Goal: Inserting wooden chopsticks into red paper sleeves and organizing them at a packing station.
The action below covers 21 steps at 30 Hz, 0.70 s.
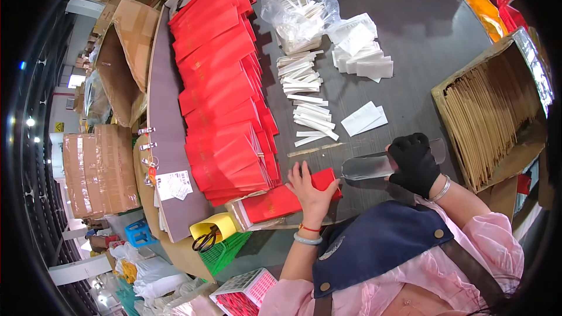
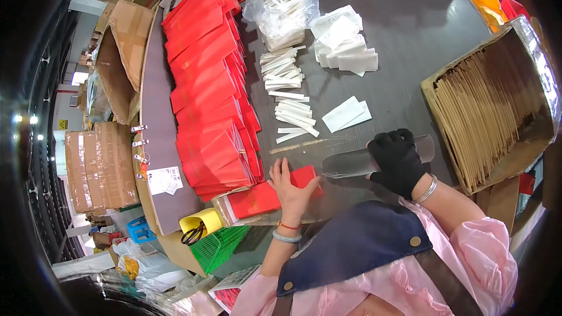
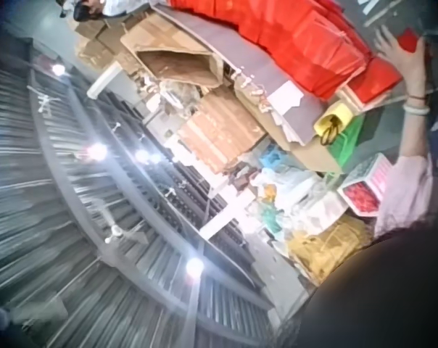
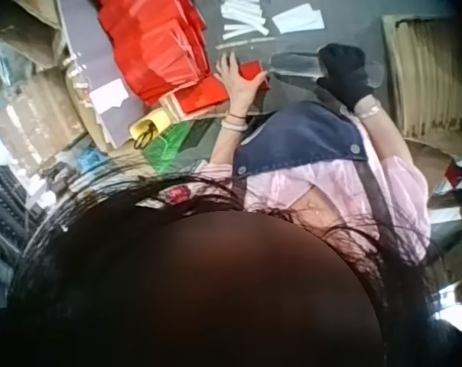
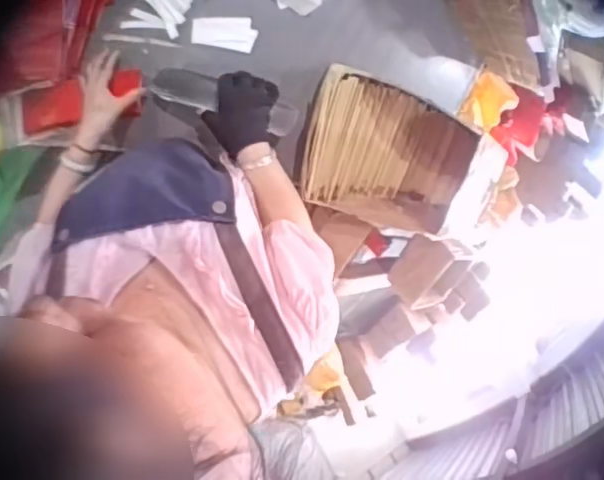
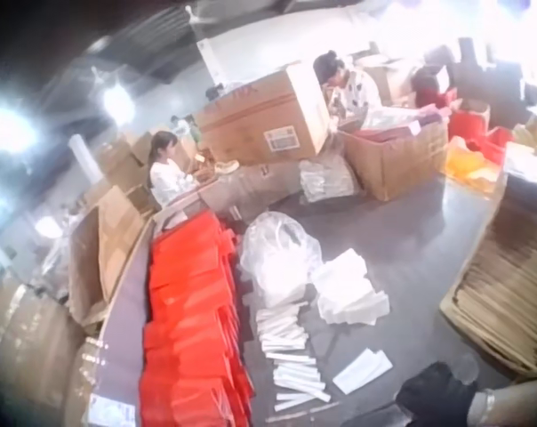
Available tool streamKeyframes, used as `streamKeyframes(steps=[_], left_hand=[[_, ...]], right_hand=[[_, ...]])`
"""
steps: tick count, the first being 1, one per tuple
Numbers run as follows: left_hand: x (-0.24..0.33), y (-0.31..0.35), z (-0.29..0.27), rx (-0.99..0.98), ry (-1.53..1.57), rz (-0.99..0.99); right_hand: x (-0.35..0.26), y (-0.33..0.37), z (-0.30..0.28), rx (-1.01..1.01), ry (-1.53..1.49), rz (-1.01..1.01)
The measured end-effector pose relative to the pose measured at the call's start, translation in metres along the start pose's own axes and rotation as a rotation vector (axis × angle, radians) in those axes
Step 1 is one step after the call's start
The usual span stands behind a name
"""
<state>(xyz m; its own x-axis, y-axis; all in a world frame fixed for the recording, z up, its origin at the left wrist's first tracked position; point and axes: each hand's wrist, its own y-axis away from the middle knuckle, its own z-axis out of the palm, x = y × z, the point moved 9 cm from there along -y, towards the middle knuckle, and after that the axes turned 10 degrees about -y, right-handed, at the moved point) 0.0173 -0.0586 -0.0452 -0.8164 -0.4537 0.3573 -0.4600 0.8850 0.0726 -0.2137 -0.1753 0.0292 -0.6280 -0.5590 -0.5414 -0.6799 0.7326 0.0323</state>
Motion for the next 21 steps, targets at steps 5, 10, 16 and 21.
streamKeyframes(steps=[5, 10, 16, 21], left_hand=[[0.001, 0.0, 0.002, -0.02, 0.034, 0.016], [0.023, -0.019, -0.003, -0.023, 0.078, 0.179], [0.068, -0.087, -0.018, 0.229, -0.173, 0.528], [0.085, -0.097, -0.014, 0.224, -0.247, 0.72]], right_hand=[[-0.011, -0.008, 0.045, -0.124, -0.047, -0.112], [-0.038, -0.026, 0.069, -0.027, -0.173, -0.236], [0.042, 0.012, -0.03, 0.306, -0.171, 0.023], [0.159, 0.125, -0.096, 0.669, -0.068, 0.335]])
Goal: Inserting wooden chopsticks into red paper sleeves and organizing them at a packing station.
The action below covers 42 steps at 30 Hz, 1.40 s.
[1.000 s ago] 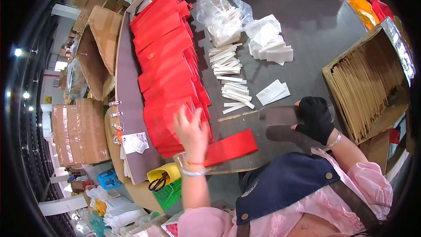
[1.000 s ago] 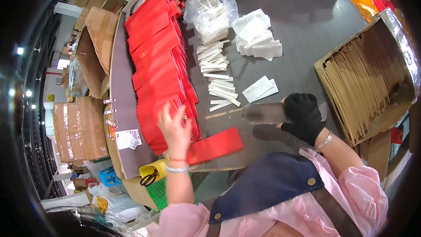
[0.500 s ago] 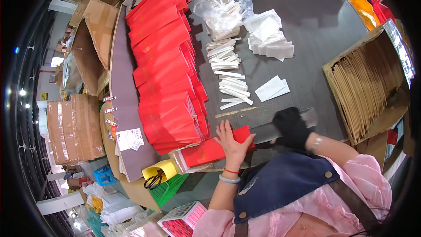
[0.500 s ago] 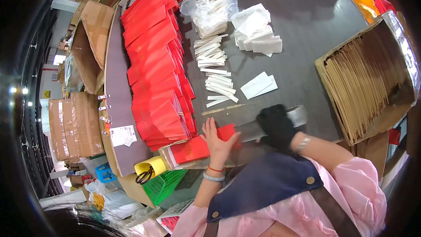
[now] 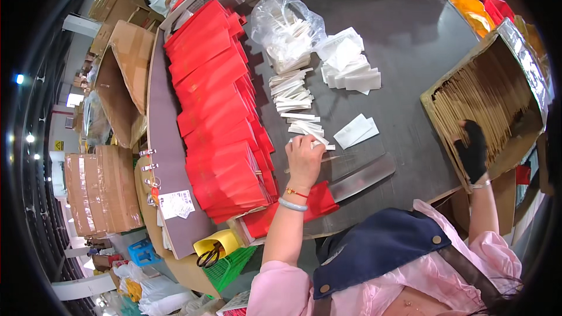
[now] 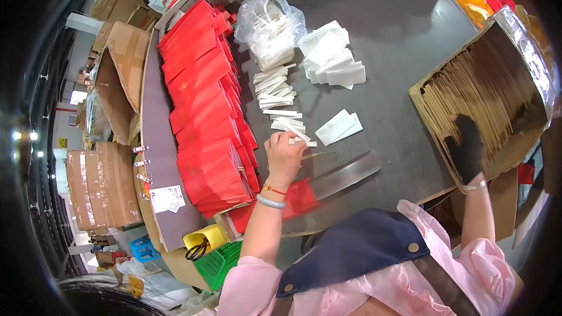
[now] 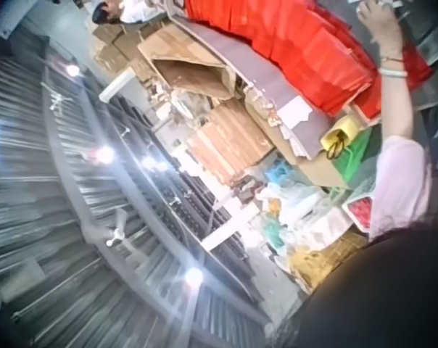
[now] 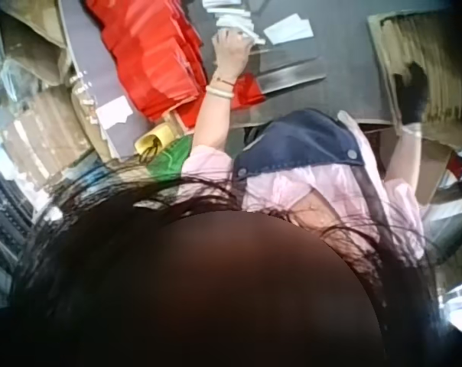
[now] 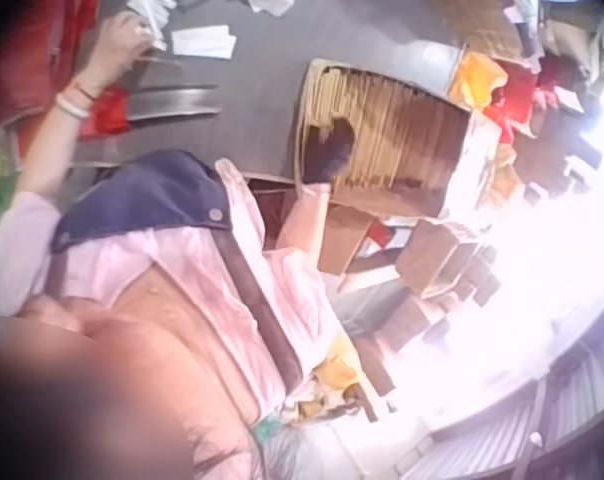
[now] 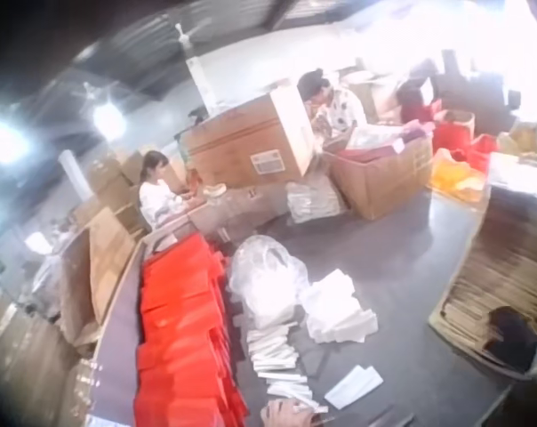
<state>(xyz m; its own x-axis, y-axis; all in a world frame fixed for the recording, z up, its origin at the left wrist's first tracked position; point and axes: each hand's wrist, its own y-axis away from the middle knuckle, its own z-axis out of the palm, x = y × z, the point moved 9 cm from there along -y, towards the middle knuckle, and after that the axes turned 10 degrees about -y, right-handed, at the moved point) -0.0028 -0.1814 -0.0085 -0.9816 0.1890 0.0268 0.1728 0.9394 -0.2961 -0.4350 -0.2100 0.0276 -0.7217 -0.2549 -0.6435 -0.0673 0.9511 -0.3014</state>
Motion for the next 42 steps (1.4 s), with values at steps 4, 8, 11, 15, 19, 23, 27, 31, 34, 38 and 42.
streamKeyframes(steps=[4, 8, 11, 15, 19, 23, 27, 31, 34, 38, 42], left_hand=[[0.011, -0.013, -0.007, 0.009, 0.078, -0.002], [0.021, -0.028, 0.016, -0.021, 0.43, -0.159], [0.039, -0.033, 0.025, -0.07, 0.175, -0.22], [0.035, -0.03, 0.033, -0.145, 0.212, -0.254], [0.039, -0.034, 0.024, -0.132, 0.256, -0.247], [0.027, -0.011, 0.005, -0.136, 0.659, -0.368], [0.015, 0.022, 0.015, -0.253, 0.803, -0.532], [0.024, 0.04, 0.017, -0.349, 1.124, -0.704], [0.064, 0.042, -0.001, -0.34, 0.412, -0.222], [0.056, 0.062, -0.029, -0.14, 0.382, -0.292], [0.041, 0.087, -0.03, -0.221, 0.258, -0.262]], right_hand=[[0.106, 0.031, -0.051, 0.047, 0.127, 0.249], [0.099, 0.031, -0.044, -0.064, 0.3, 0.166], [0.095, 0.028, -0.034, -0.109, 0.311, 0.172], [0.088, 0.029, -0.034, -0.081, 0.34, 0.214], [0.102, 0.036, -0.058, 0.265, 0.474, 0.082], [0.063, 0.023, -0.078, 0.342, 0.133, 0.148], [-0.066, -0.013, 0.0, -0.145, -0.256, 0.001], [-0.112, -0.017, 0.051, -0.336, -0.471, -0.032], [-0.123, -0.008, 0.094, -0.509, -0.422, -0.121], [-0.126, 0.015, 0.139, -0.716, -0.222, -0.223], [-0.12, 0.032, 0.169, -0.771, 0.03, -0.398]])
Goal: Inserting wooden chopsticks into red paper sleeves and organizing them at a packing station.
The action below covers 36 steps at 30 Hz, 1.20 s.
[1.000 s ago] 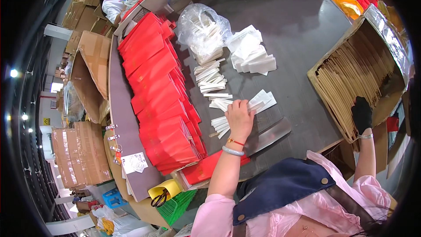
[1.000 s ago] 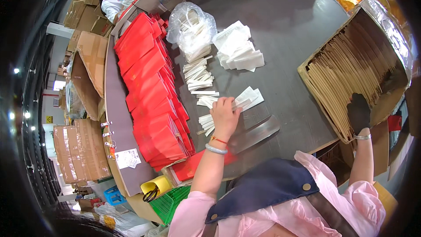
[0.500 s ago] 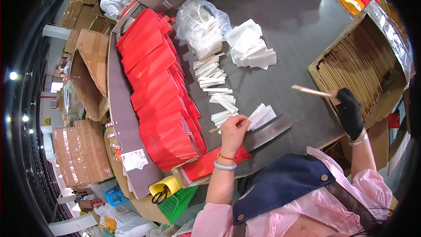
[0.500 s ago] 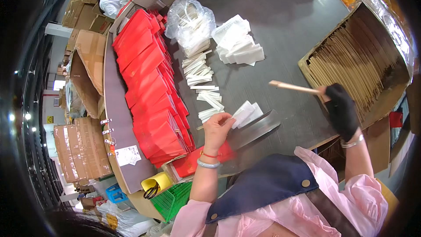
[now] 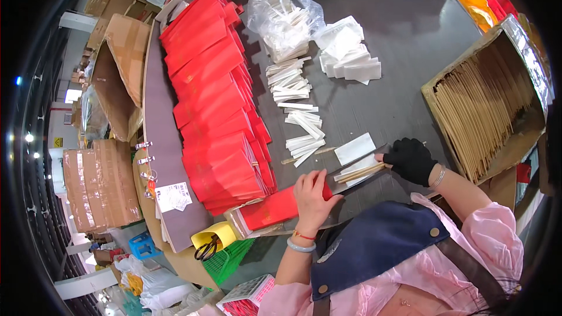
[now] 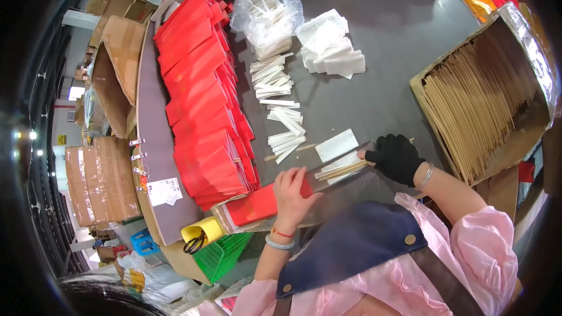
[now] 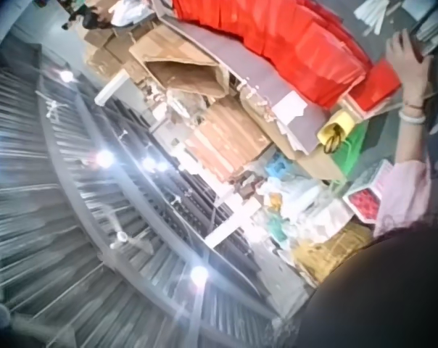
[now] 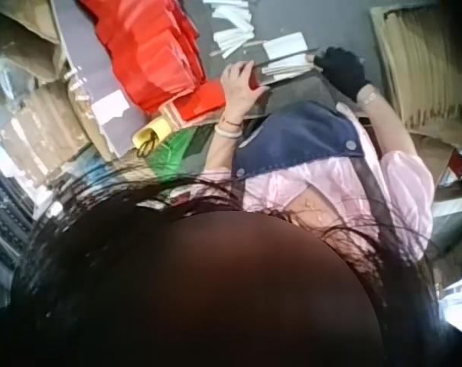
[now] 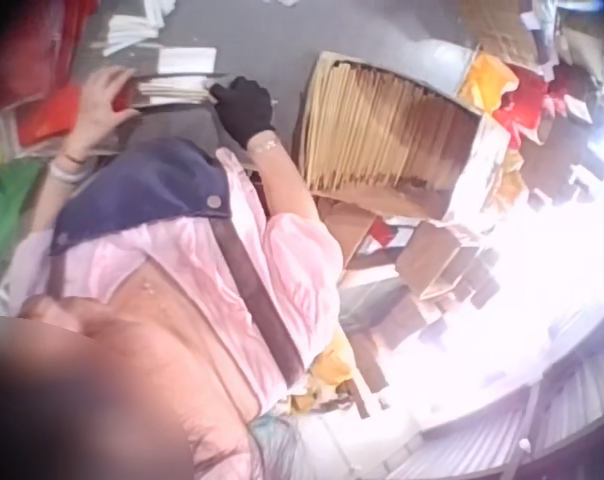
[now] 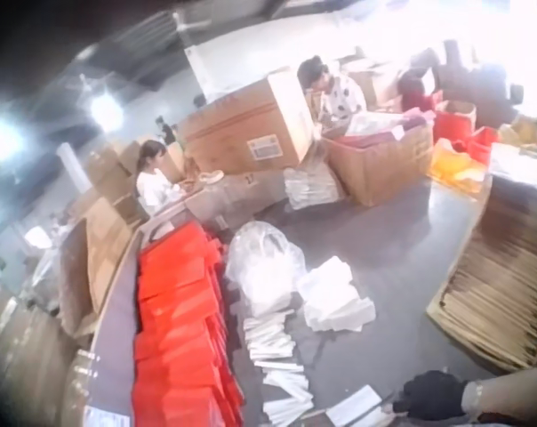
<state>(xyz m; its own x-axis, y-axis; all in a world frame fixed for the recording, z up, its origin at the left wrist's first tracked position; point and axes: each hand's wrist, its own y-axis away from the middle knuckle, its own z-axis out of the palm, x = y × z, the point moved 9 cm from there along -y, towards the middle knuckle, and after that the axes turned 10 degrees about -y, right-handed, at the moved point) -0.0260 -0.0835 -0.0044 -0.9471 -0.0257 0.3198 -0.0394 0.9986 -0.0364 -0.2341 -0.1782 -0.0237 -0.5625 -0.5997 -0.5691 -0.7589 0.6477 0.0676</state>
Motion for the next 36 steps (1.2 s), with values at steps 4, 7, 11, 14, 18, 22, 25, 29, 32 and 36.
streamKeyframes(steps=[4, 7, 11, 14, 18, 22, 25, 29, 32, 36], left_hand=[[0.026, -0.007, 0.012, 0.001, 0.076, 0.046], [0.026, -0.01, 0.003, 0.024, 0.006, 0.017], [0.028, -0.012, 0.017, 0.005, -0.008, 0.064], [0.03, -0.021, 0.021, 0.046, 0.055, 0.123], [0.04, -0.024, 0.012, -0.133, -0.072, 0.244], [0.043, -0.037, -0.037, -0.366, -0.188, 0.342], [0.005, -0.064, -0.115, -0.072, -0.054, 0.305], [-0.056, -0.048, -0.125, 0.376, -0.524, -0.071], [-0.041, -0.002, -0.023, 0.113, -0.166, -0.268], [-0.046, 0.024, 0.021, 0.044, 0.018, -0.485]], right_hand=[[-0.038, -0.019, 0.022, 0.077, -0.244, -0.24], [-0.002, -0.015, 0.01, 0.24, -0.075, -0.147], [0.04, -0.002, 0.045, 0.346, -0.738, 0.266], [-0.047, -0.039, 0.059, 0.073, -0.837, 0.042], [-0.049, -0.032, 0.002, 0.126, -0.078, -0.038], [-0.045, -0.016, -0.021, 0.109, -0.075, -0.086], [-0.022, 0.003, -0.07, 0.346, -0.15, 0.075], [-0.032, -0.001, -0.066, 0.214, -0.011, 0.12], [-0.038, 0.0, -0.052, 0.221, 0.02, 0.066], [-0.046, -0.004, -0.047, 0.162, 0.013, 0.064]])
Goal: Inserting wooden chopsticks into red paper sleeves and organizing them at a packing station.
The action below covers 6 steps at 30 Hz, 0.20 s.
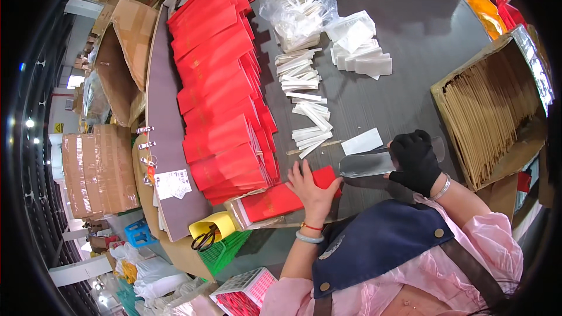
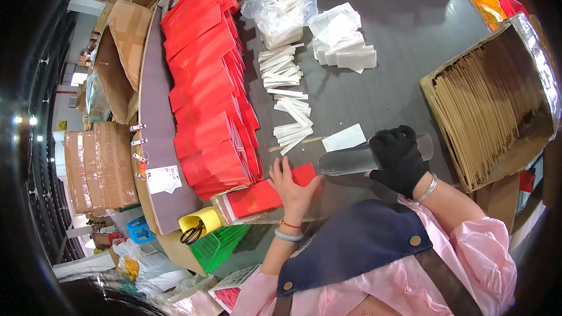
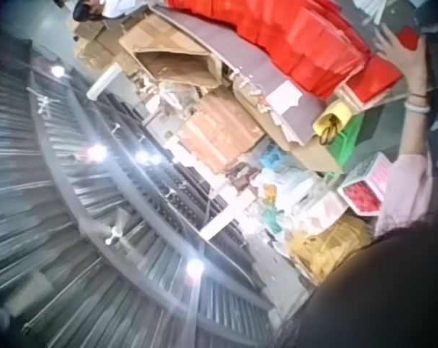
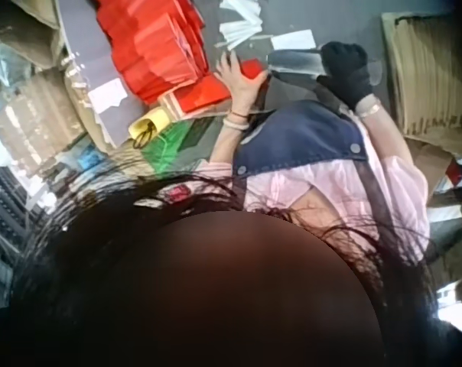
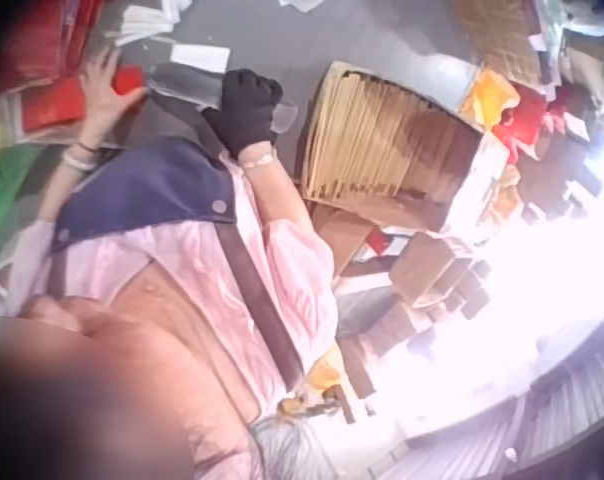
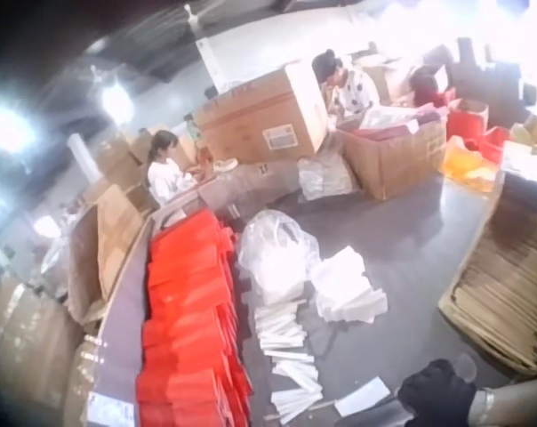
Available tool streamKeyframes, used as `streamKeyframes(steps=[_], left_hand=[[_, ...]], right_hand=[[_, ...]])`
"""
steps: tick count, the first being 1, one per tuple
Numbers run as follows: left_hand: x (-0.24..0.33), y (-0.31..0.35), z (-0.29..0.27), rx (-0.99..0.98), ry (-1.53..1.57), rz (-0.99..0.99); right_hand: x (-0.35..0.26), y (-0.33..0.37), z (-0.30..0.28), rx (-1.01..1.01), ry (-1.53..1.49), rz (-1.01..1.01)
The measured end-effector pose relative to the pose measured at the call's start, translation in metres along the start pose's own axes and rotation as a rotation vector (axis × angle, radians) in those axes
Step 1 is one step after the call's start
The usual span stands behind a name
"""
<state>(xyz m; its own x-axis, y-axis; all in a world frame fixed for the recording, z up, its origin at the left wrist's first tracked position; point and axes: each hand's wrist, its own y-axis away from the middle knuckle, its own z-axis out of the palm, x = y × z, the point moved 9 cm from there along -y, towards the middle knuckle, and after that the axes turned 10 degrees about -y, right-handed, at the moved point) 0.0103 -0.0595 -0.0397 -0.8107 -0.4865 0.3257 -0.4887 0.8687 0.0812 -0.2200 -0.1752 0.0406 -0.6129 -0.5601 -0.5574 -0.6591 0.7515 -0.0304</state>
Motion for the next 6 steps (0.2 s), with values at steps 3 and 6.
streamKeyframes(steps=[3, 6], left_hand=[[-0.006, -0.002, 0.004, -0.034, 0.072, 0.011], [-0.008, -0.001, 0.007, -0.054, 0.1, -0.009]], right_hand=[[0.001, -0.002, 0.011, -0.037, 0.018, -0.06], [0.001, 0.002, 0.028, -0.143, 0.014, -0.05]])
